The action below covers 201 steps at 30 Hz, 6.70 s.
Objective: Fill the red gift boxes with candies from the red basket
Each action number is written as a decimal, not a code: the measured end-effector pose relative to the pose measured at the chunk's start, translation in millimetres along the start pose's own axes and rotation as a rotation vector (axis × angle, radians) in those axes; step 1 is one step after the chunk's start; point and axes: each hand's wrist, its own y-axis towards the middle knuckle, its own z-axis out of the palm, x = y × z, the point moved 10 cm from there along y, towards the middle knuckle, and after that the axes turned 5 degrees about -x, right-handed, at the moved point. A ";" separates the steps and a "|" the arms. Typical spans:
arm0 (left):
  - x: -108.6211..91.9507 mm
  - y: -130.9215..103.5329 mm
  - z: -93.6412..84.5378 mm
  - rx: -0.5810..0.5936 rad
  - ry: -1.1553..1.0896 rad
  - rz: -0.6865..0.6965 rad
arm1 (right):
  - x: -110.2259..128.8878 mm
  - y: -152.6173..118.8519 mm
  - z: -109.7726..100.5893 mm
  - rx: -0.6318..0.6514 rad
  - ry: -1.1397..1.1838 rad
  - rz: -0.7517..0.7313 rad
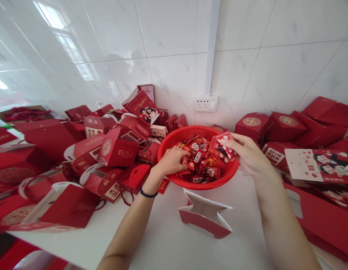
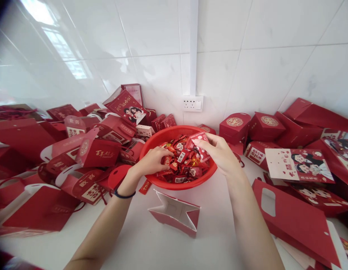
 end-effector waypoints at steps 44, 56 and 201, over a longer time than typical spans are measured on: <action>-99.6 -81.3 -29.8 0.251 -0.199 0.287 | 68.5 -91.7 50.7 0.359 -0.883 -0.384; -116.4 -90.7 -24.4 0.245 -0.141 0.336 | 57.7 -108.6 71.2 0.611 -0.923 -0.474; -65.7 -73.6 -93.9 -0.448 -0.887 0.116 | 80.3 -58.1 0.1 -0.113 -0.495 -0.547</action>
